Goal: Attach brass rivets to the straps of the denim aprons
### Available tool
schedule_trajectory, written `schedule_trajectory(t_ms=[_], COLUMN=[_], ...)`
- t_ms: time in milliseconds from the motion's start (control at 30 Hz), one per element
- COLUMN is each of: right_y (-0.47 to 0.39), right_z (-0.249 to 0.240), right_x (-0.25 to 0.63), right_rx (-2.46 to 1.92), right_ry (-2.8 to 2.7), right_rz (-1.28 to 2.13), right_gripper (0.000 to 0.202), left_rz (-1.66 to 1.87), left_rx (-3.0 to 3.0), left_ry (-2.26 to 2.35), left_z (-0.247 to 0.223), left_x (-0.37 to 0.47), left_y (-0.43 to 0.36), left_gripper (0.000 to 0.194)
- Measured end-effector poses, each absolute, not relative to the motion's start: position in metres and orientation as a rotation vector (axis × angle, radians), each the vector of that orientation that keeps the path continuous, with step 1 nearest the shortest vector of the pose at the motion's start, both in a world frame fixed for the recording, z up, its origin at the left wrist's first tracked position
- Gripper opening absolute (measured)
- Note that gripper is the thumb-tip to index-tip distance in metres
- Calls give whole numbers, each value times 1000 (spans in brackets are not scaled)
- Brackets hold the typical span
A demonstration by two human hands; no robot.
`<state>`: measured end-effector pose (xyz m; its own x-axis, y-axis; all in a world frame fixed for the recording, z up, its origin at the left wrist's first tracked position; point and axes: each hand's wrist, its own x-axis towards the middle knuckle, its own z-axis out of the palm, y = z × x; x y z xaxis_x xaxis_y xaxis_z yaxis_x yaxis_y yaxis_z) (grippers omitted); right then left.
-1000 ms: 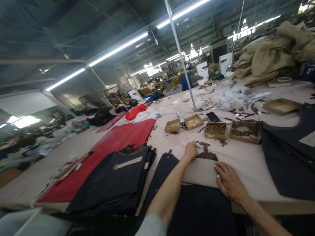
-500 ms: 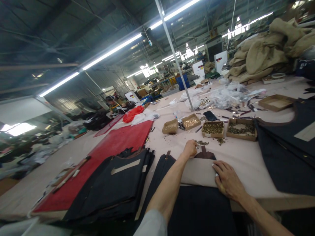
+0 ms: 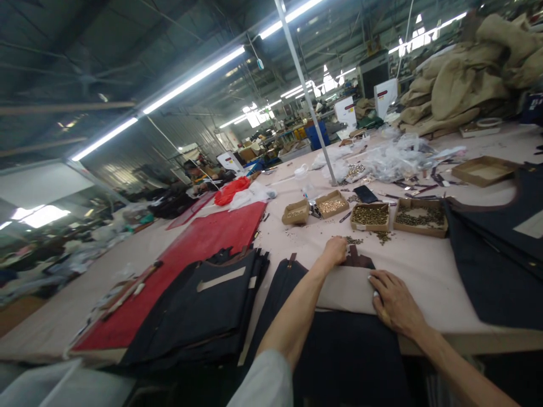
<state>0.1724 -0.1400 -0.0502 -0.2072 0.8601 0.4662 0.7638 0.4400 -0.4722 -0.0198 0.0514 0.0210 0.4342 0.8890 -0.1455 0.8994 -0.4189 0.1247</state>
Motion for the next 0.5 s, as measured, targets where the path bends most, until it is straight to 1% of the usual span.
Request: schedule_trajectory(t_ms=[67, 100, 167, 267, 367, 500], right_y=[-140, -140, -140, -140, -140, -139], right_z=[-49, -48, -47, -45, -43, -43], right_x=[173, 173, 173, 172, 172, 174], right_rx=[-1359, -1357, -1355, -1359, -1370, -1380], right_ry=[-2004, -2002, -1998, -1997, -2002, -2011], right_rz=[183, 183, 183, 182, 180, 183], right_gripper=[51, 52, 53, 54, 52, 51], left_rz=[-56, -45, 10, 212, 367, 433], left_rx=[2462, 2451, 2419, 2321, 2260, 2238], left_ry=[1622, 1628, 1631, 1640, 1545, 1444], left_z=[20, 20, 22, 23, 17, 3], left_x=[-20, -21, -22, -25, -24, -18], left_y=[50, 49, 47, 38, 22, 5], left_gripper=[50, 51, 44, 31, 28, 25])
